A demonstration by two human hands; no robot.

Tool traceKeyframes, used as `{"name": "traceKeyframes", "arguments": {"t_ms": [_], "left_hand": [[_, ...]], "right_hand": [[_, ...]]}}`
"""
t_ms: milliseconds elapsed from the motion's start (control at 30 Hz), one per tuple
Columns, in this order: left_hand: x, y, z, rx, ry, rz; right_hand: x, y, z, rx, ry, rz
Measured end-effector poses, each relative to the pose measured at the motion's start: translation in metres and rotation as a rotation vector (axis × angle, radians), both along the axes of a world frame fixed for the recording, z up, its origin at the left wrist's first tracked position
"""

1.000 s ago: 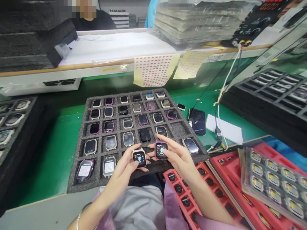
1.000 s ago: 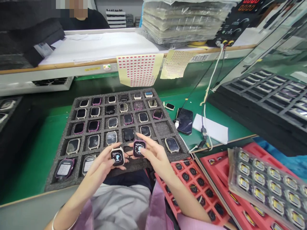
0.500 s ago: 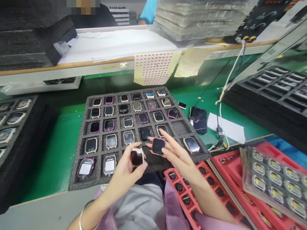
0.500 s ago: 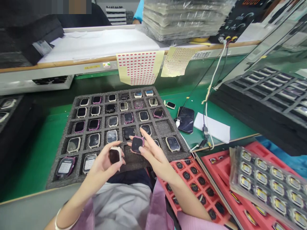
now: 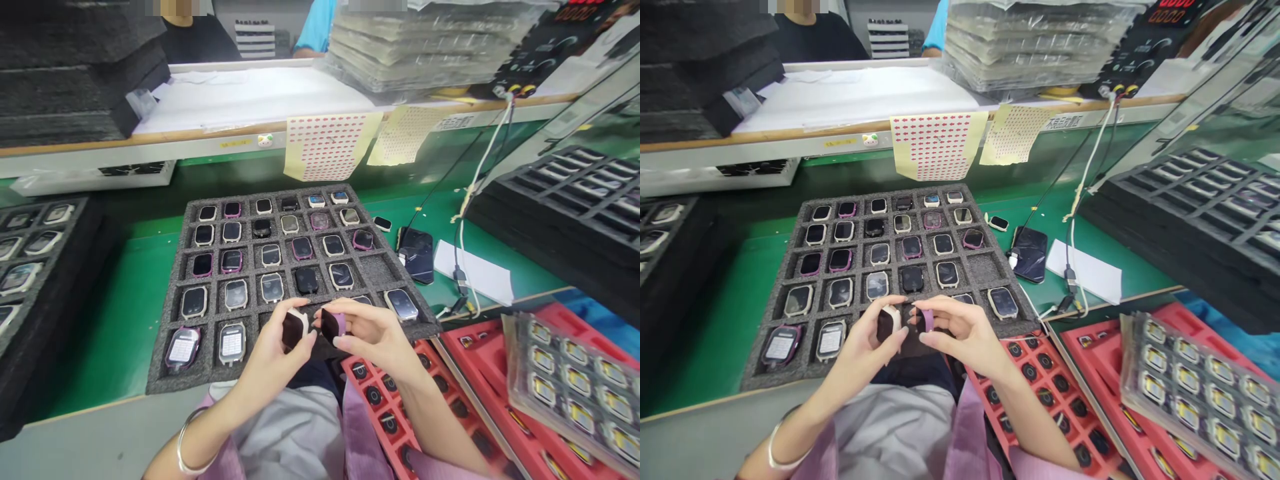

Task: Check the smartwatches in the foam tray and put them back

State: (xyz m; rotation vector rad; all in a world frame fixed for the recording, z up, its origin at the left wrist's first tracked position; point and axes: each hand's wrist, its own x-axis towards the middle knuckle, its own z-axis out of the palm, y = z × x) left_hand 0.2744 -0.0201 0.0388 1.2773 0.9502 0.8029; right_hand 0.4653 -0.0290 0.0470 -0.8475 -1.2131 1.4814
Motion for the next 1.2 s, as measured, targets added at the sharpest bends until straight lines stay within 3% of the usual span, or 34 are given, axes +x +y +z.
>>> {"name": "traceKeyframes", "arguments": {"t_ms": [433,1200], "left_hand": [[-0.0043,-0.0024,-0.0043,0.093,0.109,-0.031],[-0.0037,-0.0038,-0.0026,0.098,0.097,-0.007]], "right_hand": [[0.0006,-0.0006,-0.0015,0.053,-0.027,0.009],[-0.0004,-0.0014,-0.0009,0.049,-0.074,0.012]]}}
